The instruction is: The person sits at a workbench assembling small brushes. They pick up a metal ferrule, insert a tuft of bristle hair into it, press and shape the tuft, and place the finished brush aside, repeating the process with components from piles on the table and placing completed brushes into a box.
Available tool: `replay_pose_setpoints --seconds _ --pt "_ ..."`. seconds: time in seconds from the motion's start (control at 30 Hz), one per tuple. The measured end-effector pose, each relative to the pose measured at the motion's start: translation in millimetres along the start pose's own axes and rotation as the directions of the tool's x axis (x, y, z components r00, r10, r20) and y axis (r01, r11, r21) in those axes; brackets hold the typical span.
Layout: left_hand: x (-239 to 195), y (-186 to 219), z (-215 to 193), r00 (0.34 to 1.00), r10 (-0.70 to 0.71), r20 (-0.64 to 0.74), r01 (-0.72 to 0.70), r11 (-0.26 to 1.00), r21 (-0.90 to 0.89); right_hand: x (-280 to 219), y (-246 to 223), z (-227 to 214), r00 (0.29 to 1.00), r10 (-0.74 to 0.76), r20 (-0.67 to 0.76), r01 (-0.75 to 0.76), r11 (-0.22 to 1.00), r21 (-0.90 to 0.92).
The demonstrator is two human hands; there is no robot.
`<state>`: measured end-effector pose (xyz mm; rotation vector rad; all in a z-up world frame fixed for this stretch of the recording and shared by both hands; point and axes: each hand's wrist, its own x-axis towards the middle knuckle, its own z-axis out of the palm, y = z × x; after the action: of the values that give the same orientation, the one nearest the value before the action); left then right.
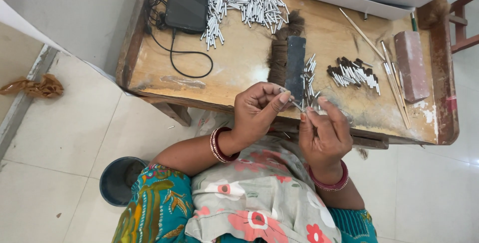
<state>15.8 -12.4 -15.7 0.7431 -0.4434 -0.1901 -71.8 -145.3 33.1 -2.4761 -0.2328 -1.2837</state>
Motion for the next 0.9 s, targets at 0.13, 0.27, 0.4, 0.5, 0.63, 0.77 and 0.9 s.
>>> replay_pose_setpoints --seconds 0.13,0.27,0.4,0.5,0.63,0.77,0.9 --pt "2.4 -1.8 1.0 1.0 -0.01 0.003 0.01 1.0 0.004 0.0 -2.4 4.3 1.0 -0.026 -0.016 0.026 0.999 -0.026" --pt "0.7 -5.8 -0.3 0.999 -0.025 0.023 0.024 0.999 0.049 -2.3 -2.5 9.9 0.999 -0.013 -0.029 0.013 1.0 -0.024" --pt "1.7 -4.3 1.6 0.999 -0.03 0.015 0.03 1.0 0.0 6.4 -4.2 7.8 1.0 -0.001 -0.007 0.001 1.0 -0.011" --pt "0.2 -5.1 -5.9 0.998 0.06 0.005 -0.06 0.998 -0.007 11.9 -9.6 -6.2 0.992 0.115 0.052 -0.12 0.985 0.124" --pt "-10.8 13.1 8.6 0.976 -0.004 0.218 -0.016 0.996 0.089 -4.8 3.5 -9.4 0.978 0.185 0.098 -0.208 0.921 0.33" --pt "-14.2 23.5 12.2 0.953 0.044 0.3 -0.101 0.979 0.177 -10.2 4.1 -12.3 0.981 0.176 0.081 -0.194 0.892 0.407" --pt "-13.7 29.4 10.1 0.962 -0.009 0.272 -0.062 0.966 0.251 -11.6 6.0 -12.1 0.979 0.175 0.105 -0.204 0.878 0.433"
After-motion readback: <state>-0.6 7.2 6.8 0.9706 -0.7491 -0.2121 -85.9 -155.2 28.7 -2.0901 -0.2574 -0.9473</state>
